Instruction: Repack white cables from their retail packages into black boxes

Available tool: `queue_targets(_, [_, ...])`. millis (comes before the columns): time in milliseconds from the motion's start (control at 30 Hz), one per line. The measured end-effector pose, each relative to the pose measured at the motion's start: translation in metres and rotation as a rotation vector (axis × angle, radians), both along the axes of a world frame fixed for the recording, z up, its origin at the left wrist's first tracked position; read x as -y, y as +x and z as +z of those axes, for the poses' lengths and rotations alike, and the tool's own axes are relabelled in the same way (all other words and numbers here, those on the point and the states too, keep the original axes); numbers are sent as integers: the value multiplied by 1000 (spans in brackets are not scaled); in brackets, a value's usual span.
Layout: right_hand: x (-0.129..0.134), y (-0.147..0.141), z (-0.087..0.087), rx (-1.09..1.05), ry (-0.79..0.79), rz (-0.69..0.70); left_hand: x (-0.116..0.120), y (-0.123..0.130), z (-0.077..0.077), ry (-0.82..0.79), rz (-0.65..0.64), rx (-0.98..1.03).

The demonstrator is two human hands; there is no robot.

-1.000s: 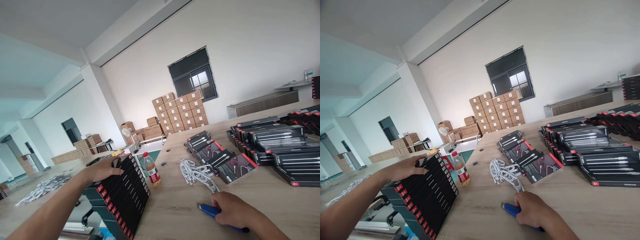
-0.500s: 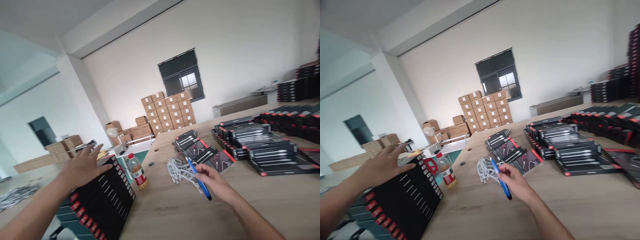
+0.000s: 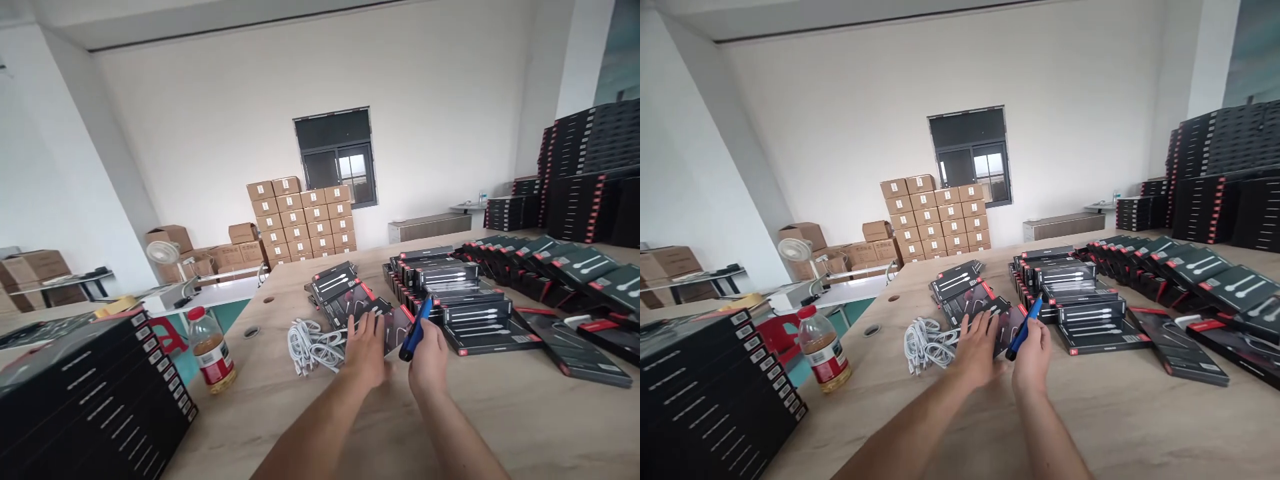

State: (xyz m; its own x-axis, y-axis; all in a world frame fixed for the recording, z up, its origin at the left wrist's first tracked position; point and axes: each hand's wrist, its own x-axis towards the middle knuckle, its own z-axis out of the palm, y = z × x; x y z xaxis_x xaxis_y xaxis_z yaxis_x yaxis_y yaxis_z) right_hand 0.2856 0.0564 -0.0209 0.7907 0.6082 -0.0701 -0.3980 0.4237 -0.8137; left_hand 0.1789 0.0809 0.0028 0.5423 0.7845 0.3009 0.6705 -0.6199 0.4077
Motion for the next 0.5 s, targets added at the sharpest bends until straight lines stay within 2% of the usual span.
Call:
queue_targets(100, [3,-1,4,51,26,-37,-10,20,-9,-46,2,93])
queue_targets(167, [6,-2,8,74,39,-60,-14,19,-4,-86,30,184])
queue_targets(233, [9,-3,13,91,50,-85,-16,4,7,-124,84,312])
queue_targets(333, [15,-9,16,137,56,-68,-10,-42,30,-229,170,549])
queue_targets(400, [17,-17,16,180,48,2,1,-82,41,-344,168,695])
queue_targets(500, [20,-34,10,253,37,130,29,-142,43,-521,108,883])
